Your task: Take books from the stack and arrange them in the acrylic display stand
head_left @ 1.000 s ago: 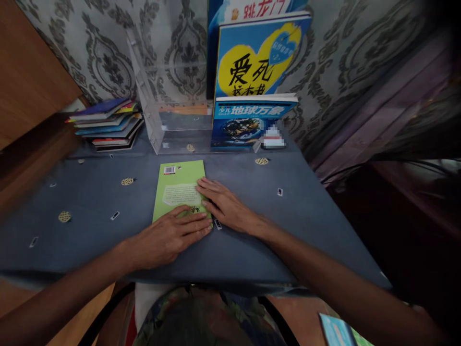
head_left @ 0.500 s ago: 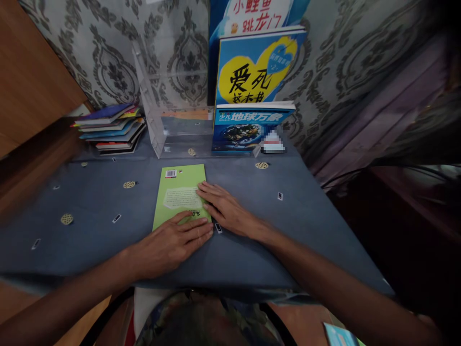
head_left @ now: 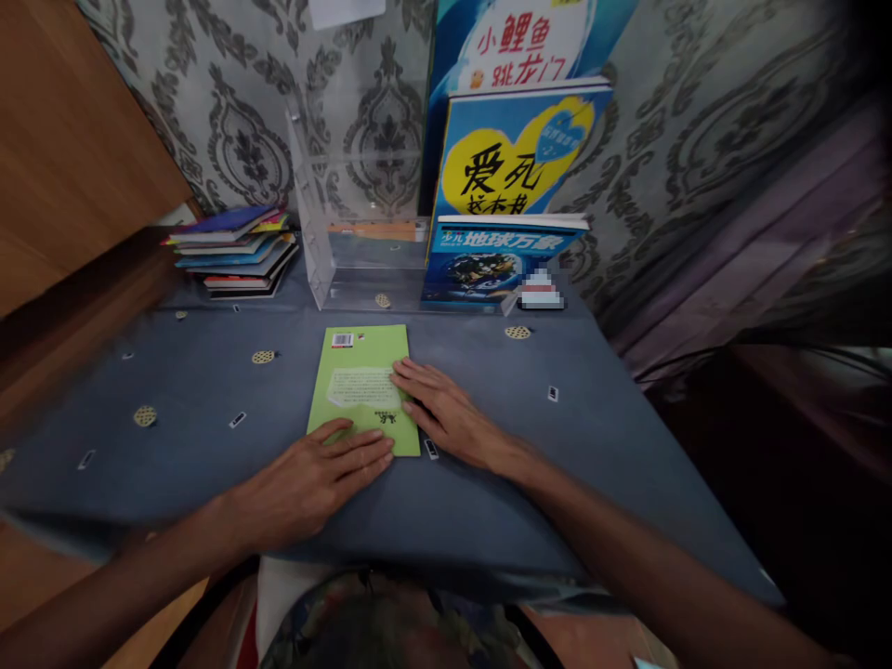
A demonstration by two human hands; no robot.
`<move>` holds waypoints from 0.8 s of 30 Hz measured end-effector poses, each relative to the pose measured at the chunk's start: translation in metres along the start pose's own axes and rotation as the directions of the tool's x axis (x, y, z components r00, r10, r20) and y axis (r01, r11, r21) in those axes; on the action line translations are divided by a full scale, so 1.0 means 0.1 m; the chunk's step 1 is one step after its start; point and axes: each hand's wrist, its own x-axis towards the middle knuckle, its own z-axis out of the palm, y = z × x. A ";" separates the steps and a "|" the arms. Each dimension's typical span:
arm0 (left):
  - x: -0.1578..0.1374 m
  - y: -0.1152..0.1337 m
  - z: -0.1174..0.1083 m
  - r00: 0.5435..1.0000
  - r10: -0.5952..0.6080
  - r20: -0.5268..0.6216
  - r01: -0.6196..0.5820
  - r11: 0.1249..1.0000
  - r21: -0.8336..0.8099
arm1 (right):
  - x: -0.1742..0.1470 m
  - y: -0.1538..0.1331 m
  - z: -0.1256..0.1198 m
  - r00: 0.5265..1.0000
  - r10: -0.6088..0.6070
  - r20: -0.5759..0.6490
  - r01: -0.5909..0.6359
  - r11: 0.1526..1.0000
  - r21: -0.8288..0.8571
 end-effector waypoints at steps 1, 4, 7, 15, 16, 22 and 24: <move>-0.01 0.00 -0.01 1.000 -0.003 -0.001 0.003 1.000 -0.010 | 0.00 0.00 0.00 1.000 0.004 -0.008 -0.004 1.000 0.012; 0.05 0.00 -0.05 1.000 0.000 -0.009 -0.001 0.999 -0.050 | 0.00 -0.01 0.00 0.998 0.020 -0.055 -0.016 0.997 0.070; 0.17 0.01 -0.07 1.000 0.006 -0.011 -0.007 0.996 -0.089 | 0.01 -0.02 0.00 0.992 0.042 -0.117 -0.023 0.987 0.160; 0.48 -0.19 -0.05 1.000 0.000 -0.020 -0.002 0.995 -0.103 | 0.03 -0.01 -0.05 0.937 0.243 -0.250 -0.157 0.934 0.321; 0.52 -0.24 -0.05 1.000 -0.004 -0.015 0.003 0.996 -0.088 | 0.04 0.00 -0.05 0.928 0.261 -0.265 -0.169 0.930 0.326; 0.75 -0.63 -0.02 0.997 -0.067 -0.026 0.065 0.997 -0.046 | 0.04 0.01 -0.06 0.908 0.308 -0.286 -0.211 0.922 0.324; 0.81 -0.76 0.00 0.994 -0.102 -0.034 0.100 0.994 -0.043 | 0.03 0.01 -0.05 0.911 0.295 -0.287 -0.206 0.931 0.303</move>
